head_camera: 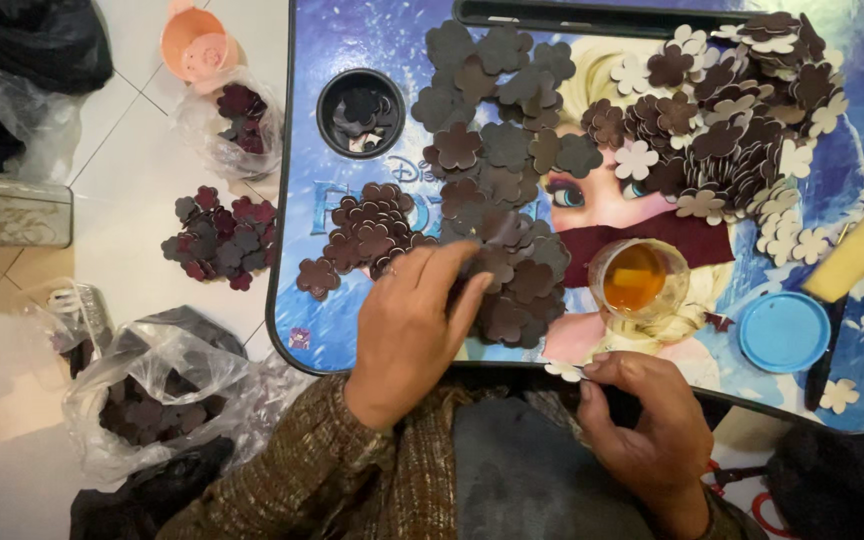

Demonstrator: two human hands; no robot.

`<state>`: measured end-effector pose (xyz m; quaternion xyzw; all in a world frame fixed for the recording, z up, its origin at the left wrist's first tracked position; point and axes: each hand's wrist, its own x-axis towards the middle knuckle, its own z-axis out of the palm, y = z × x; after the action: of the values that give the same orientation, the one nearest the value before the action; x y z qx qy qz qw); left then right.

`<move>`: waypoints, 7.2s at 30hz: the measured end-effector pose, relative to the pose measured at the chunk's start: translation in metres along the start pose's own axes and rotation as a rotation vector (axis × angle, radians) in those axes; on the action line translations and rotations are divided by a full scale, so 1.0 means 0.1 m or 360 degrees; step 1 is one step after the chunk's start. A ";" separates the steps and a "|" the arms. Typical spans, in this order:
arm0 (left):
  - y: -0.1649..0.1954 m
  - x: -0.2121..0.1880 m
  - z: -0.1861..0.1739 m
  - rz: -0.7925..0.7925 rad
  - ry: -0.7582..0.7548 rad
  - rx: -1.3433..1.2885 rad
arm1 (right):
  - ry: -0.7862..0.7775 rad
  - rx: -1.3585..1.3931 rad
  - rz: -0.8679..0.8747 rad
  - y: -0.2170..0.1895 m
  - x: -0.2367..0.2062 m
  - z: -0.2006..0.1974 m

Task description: The person sits on the floor with a lap desk covered in flower-shaped cut pieces and assembles decorative flowers one at a time. They pick up a brown flower cutout and a smaller center piece, press the pieces together between the fingers, and place the finished flower onto a growing pile on the desk.

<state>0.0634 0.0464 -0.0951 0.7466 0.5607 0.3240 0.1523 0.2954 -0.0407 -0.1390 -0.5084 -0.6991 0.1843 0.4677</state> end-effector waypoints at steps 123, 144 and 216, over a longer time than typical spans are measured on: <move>0.01 -0.30 0.27 -0.1176 -0.0871 -0.2041 | -0.0190 0.0848 0.1318 -0.30 0.47 0.04; 0.13 -0.25 0.12 -0.0851 -0.0886 -0.1729 | -0.0134 0.1015 0.1223 -0.28 0.44 0.10; 0.11 -0.30 0.20 -0.1005 -0.0802 -0.1916 | -0.0141 -0.0775 0.0030 -0.38 0.24 -0.10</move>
<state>0.0799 0.0172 -0.1131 0.3878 0.4218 0.3354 0.7478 0.2822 -0.0379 -0.0953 -0.6041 -0.7379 0.0369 0.2986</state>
